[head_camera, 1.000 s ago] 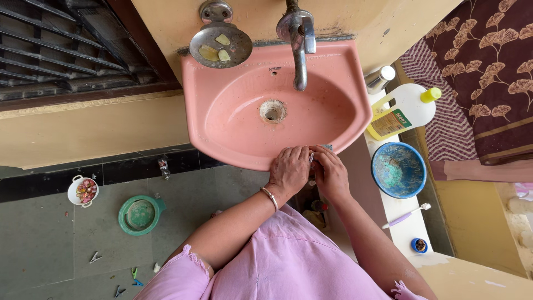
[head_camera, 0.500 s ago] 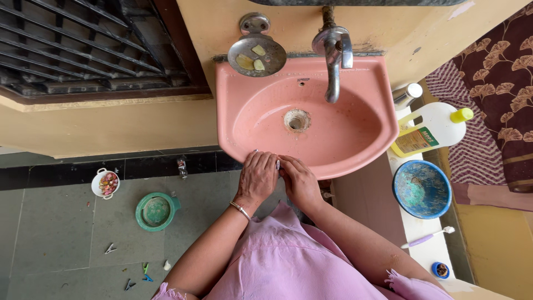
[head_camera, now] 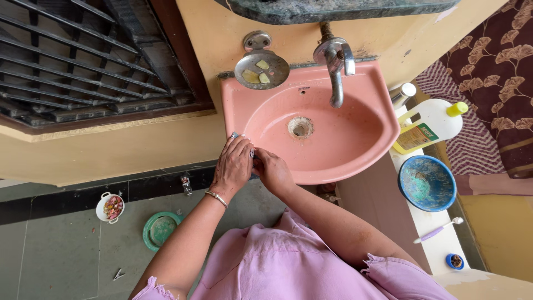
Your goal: The person cleans a bathroom sink and its surrounding shelf using a scouring pad and a brush. They apply liquid cleaner to the surfaces, scrub the faucet and the basin with the pad, and use the brush to scrub the drain area and the shelf edge.
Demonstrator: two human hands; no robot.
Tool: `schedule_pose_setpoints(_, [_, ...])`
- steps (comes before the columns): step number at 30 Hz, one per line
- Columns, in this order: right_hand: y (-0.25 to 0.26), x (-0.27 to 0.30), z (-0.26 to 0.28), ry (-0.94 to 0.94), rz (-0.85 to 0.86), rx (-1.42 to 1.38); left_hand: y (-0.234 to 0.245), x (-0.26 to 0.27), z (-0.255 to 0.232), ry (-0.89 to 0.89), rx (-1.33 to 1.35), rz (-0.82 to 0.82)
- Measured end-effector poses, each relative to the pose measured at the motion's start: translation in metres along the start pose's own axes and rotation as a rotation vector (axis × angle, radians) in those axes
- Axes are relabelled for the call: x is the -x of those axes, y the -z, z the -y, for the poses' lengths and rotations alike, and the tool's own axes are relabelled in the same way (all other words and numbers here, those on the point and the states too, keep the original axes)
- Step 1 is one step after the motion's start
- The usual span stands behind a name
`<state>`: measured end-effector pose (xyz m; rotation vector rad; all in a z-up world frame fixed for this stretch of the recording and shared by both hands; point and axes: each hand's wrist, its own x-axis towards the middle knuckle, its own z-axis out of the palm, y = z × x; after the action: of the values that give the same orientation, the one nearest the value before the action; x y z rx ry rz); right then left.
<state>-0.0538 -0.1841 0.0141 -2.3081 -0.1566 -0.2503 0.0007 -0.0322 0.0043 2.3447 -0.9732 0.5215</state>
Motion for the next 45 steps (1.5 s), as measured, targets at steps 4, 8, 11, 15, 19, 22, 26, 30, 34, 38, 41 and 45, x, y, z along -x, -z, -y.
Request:
schedule_pose_setpoints(4, [0.019,0.022,-0.015,-0.059,0.02,0.025,-0.011,0.001,-0.03,0.069,-0.023,0.097])
schedule_pose_setpoints(8, [0.056,0.052,-0.033,-0.005,-0.021,0.126,-0.032,-0.002,-0.077,0.098,-0.005,0.171])
schedule_pose_setpoints(11, [0.091,0.073,-0.052,0.022,-0.043,0.148,-0.057,-0.009,-0.114,0.135,0.029,0.184])
schedule_pose_setpoints(15, [0.131,0.093,-0.08,0.079,-0.12,0.236,-0.092,-0.027,-0.161,0.208,0.119,0.238])
schedule_pose_setpoints(19, [0.172,0.105,-0.117,0.069,-0.136,0.294,-0.133,-0.046,-0.196,0.187,0.24,0.239])
schedule_pose_setpoints(22, [0.206,0.104,-0.139,0.034,-0.147,0.288,-0.169,-0.063,-0.215,0.121,0.252,0.214])
schedule_pose_setpoints(26, [0.233,0.096,-0.15,-0.126,-0.013,0.27,-0.192,-0.074,-0.229,0.042,0.116,0.114])
schedule_pose_setpoints(30, [0.217,0.091,-0.145,0.119,0.022,0.401,-0.174,-0.063,-0.22,0.064,0.122,0.174])
schedule_pose_setpoints(34, [0.181,0.098,-0.121,0.09,0.067,0.295,-0.142,-0.038,-0.198,0.156,0.134,0.236])
schedule_pose_setpoints(38, [0.126,0.098,-0.08,0.111,0.033,0.271,-0.101,-0.003,-0.158,0.139,0.08,0.127])
schedule_pose_setpoints(41, [0.085,0.086,-0.05,0.21,-0.028,0.287,-0.07,0.018,-0.121,0.079,0.025,0.012])
schedule_pose_setpoints(45, [0.036,0.067,-0.018,0.2,-0.005,0.321,-0.036,0.036,-0.072,0.069,-0.066,0.011])
